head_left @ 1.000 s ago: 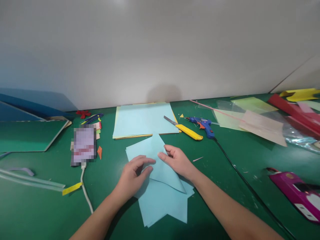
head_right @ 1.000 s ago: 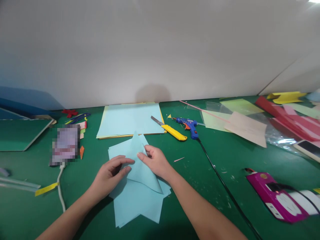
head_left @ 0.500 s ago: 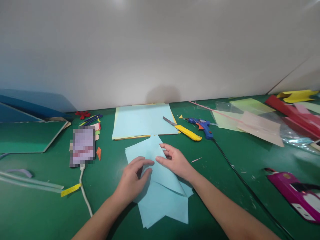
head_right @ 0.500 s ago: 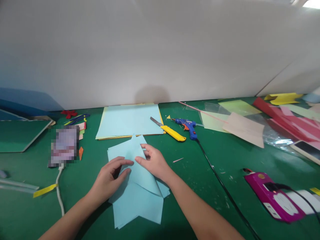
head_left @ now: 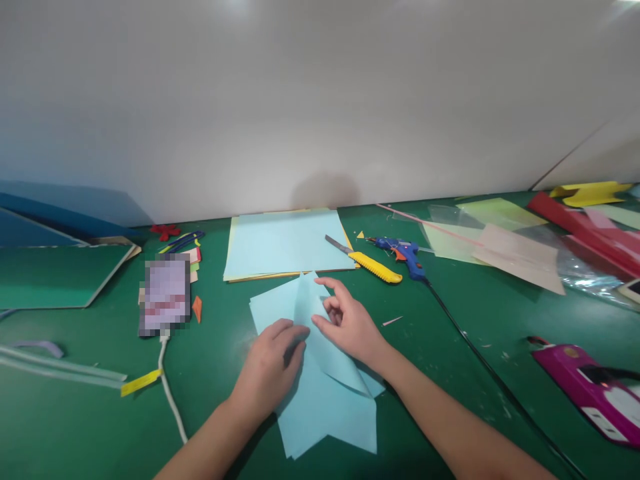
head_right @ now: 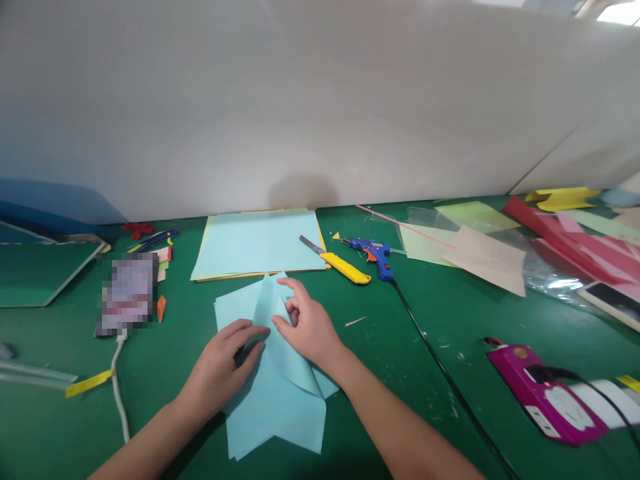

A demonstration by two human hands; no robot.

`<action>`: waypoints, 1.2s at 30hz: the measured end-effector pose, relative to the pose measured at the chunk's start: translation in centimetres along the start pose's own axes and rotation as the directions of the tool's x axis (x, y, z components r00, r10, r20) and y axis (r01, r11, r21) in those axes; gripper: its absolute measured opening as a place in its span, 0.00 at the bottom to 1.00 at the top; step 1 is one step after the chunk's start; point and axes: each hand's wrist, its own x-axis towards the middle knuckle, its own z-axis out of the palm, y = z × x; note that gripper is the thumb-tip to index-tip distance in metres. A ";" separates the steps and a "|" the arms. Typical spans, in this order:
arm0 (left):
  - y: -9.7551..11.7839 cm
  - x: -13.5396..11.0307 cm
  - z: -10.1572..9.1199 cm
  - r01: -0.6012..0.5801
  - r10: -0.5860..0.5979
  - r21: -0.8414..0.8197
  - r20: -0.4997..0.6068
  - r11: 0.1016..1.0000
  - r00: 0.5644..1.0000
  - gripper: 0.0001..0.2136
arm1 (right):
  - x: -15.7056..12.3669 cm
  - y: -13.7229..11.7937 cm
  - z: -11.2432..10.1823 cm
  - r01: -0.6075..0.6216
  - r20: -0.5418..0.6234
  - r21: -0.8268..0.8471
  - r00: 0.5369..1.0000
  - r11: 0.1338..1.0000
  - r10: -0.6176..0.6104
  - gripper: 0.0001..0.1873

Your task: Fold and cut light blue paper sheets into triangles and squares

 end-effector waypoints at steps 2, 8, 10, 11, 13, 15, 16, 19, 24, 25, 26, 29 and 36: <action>0.0 -0.1 0.1 0.000 0.000 0.016 0.009 1.000 1.000 0.10 | 0.1 0.1 -0.2 0.045 -0.016 -0.088 0.999 0.995 -0.046 0.24; 0.6 0.0 -0.1 0.036 -0.036 0.042 0.002 0.998 0.999 0.10 | 0.3 0.3 -0.2 0.111 0.059 -0.329 0.994 0.938 -0.096 0.20; 0.7 0.0 -0.2 0.037 -0.037 0.045 0.011 0.998 0.999 0.10 | 0.2 0.2 -0.2 0.139 0.089 -0.380 0.990 0.914 -0.114 0.21; 0.7 0.0 -0.2 0.026 -0.027 0.048 0.020 0.999 0.999 0.11 | 0.2 0.2 -0.2 0.157 0.104 -0.405 0.987 0.901 -0.125 0.20; 0.5 -0.1 -0.1 -0.011 0.010 0.062 0.027 0.998 1.000 0.11 | 0.1 0.1 -0.2 0.177 0.127 -0.462 0.983 0.869 -0.133 0.20; 0.2 -0.1 0.1 -0.046 0.044 0.090 0.021 0.995 0.999 0.11 | 0.1 0.0 -0.3 0.175 0.142 -0.521 0.983 0.835 -0.117 0.20; 0.1 -0.2 0.2 -0.058 0.056 0.102 0.019 0.993 0.998 0.11 | 0.1 -0.1 -0.4 0.172 0.150 -0.546 0.983 0.820 -0.106 0.20; -0.1 -0.2 0.3 -0.072 0.069 0.126 0.025 0.989 0.997 0.11 | 0.3 -0.5 -0.5 0.159 0.179 -0.601 0.982 0.784 -0.062 0.22; -0.1 -0.2 0.2 -0.076 0.072 0.133 0.031 0.988 0.997 0.11 | 1.0 -1.0 -0.2 0.128 0.219 -0.675 0.975 0.727 0.031 0.25; -0.2 -0.2 0.2 -0.079 0.076 0.133 0.029 0.988 0.997 0.11 | 1.1 -1.1 -0.2 0.125 0.222 -0.691 0.974 0.712 0.045 0.25; -0.2 -0.2 0.3 -0.081 0.078 0.135 0.028 0.988 0.997 0.11 | 1.3 -1.2 -0.1 0.121 0.224 -0.707 0.973 0.697 0.058 0.26; -0.3 -0.3 0.4 -0.070 0.066 0.135 0.036 0.988 0.997 0.11 | 1.7 -1.5 -0.1 0.104 0.225 -0.751 0.969 0.652 0.104 0.27; -0.1 -0.2 0.2 -0.038 0.033 0.099 0.054 0.994 0.998 0.11 | 2.7 -2.3 0.0 0.060 0.220 -0.802 0.955 0.594 0.200 0.29</action>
